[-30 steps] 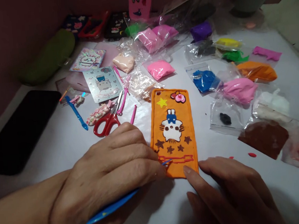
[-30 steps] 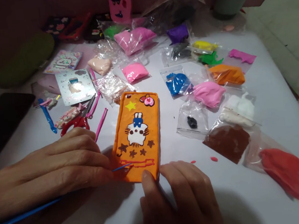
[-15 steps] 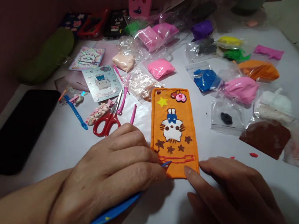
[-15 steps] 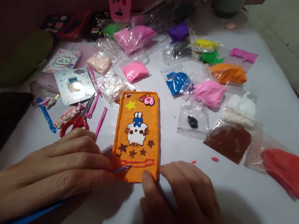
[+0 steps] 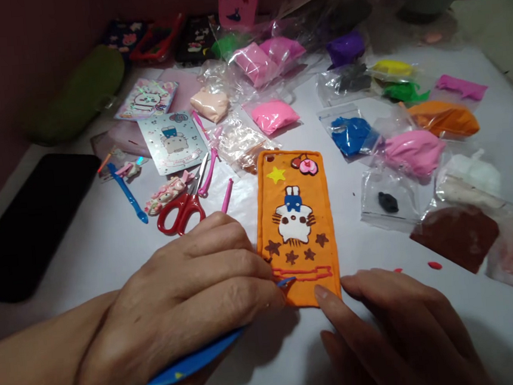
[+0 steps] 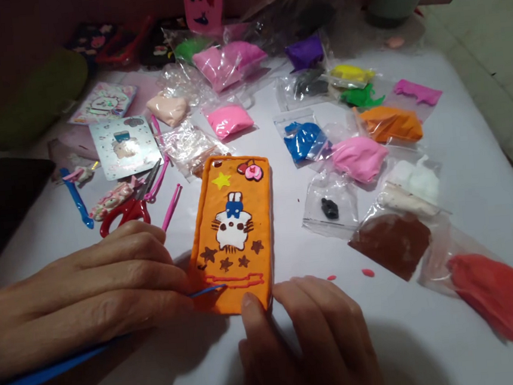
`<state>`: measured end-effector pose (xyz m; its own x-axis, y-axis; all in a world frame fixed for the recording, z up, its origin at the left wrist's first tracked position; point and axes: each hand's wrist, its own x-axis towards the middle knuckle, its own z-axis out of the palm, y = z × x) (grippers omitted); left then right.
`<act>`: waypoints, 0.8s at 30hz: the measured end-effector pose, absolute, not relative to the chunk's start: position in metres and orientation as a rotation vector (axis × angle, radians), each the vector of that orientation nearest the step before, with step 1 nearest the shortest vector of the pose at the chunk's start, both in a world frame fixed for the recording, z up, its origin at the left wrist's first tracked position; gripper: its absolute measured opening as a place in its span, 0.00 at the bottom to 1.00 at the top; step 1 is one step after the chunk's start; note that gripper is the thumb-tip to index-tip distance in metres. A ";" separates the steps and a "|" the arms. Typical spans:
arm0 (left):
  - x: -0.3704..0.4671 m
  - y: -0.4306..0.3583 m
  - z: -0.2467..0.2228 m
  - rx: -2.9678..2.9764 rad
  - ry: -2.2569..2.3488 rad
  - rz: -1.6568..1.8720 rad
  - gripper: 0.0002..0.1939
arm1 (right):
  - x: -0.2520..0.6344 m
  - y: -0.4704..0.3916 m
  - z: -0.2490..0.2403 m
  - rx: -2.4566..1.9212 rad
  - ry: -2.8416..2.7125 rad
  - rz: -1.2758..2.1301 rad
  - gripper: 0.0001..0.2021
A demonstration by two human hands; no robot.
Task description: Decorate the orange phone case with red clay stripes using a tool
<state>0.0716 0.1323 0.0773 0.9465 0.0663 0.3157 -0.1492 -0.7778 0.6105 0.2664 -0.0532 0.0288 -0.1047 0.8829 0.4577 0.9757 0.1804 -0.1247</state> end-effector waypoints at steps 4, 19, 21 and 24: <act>0.072 0.131 0.076 2.412 -0.039 0.427 0.14 | 0.268 -0.055 0.029 -1.722 -2.099 -0.243 0.13; 0.067 0.131 0.082 2.377 -0.002 0.382 0.10 | 0.267 -0.053 0.028 -1.703 -2.080 -0.249 0.12; 0.067 0.130 0.081 2.421 -0.012 0.387 0.10 | 0.267 -0.053 0.029 -1.701 -2.081 -0.233 0.13; 0.066 0.126 0.079 2.416 0.095 0.413 0.13 | 0.268 -0.054 0.029 -1.699 -2.122 -0.207 0.14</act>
